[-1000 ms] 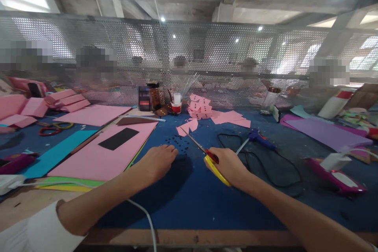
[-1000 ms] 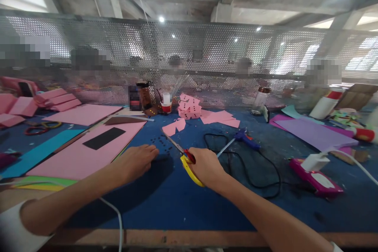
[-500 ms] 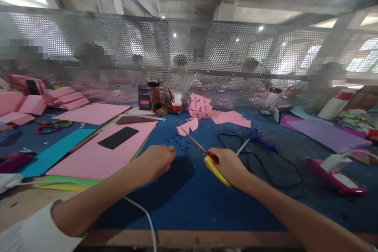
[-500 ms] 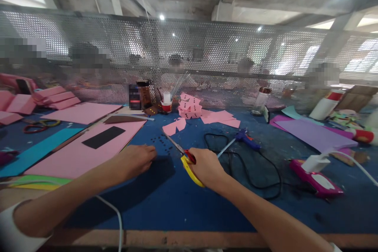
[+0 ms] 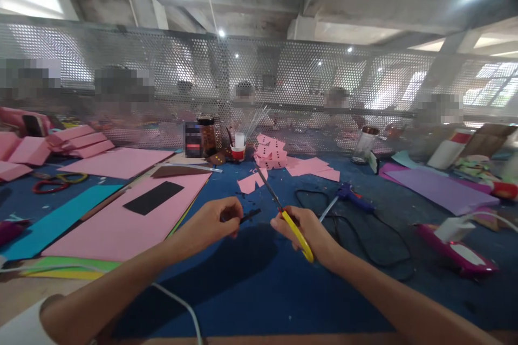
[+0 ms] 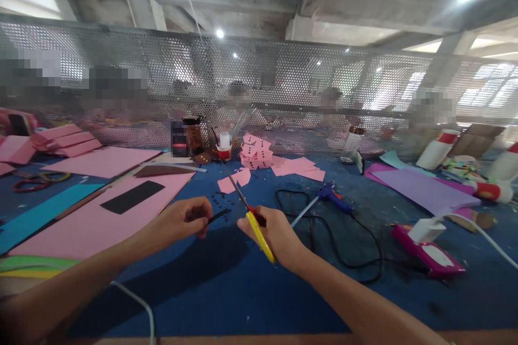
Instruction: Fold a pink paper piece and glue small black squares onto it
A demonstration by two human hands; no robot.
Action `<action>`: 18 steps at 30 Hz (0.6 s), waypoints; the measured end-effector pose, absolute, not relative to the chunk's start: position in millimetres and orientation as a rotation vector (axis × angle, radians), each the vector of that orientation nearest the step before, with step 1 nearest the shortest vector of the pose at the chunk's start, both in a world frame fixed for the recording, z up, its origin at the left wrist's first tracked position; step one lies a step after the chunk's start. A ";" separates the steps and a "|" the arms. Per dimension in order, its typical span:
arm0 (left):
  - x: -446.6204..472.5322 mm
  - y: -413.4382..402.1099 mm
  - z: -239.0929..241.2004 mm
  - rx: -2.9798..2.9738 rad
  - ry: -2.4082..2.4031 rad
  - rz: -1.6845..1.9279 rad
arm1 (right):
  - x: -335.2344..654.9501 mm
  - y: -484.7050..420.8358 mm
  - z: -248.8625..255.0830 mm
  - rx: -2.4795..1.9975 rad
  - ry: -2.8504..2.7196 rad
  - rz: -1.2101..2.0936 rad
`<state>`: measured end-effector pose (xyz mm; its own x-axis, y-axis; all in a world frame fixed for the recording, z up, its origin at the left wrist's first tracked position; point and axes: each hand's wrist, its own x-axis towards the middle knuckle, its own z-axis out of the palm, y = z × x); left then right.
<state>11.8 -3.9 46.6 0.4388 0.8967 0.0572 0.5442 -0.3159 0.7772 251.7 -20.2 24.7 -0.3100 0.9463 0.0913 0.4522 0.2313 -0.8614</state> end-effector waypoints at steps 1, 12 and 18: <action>14.5 -6.2 44.8 1.940 1.169 0.648 | 250.4 -21.6 26.3 -1.236 -1.832 1.068; 30.1 -20.0 40.9 1.665 1.029 0.632 | 244.4 -26.2 31.5 -1.206 -1.762 1.062; 44.9 -14.3 29.2 1.492 0.959 0.651 | 240.0 -26.9 28.3 -1.233 -1.781 1.026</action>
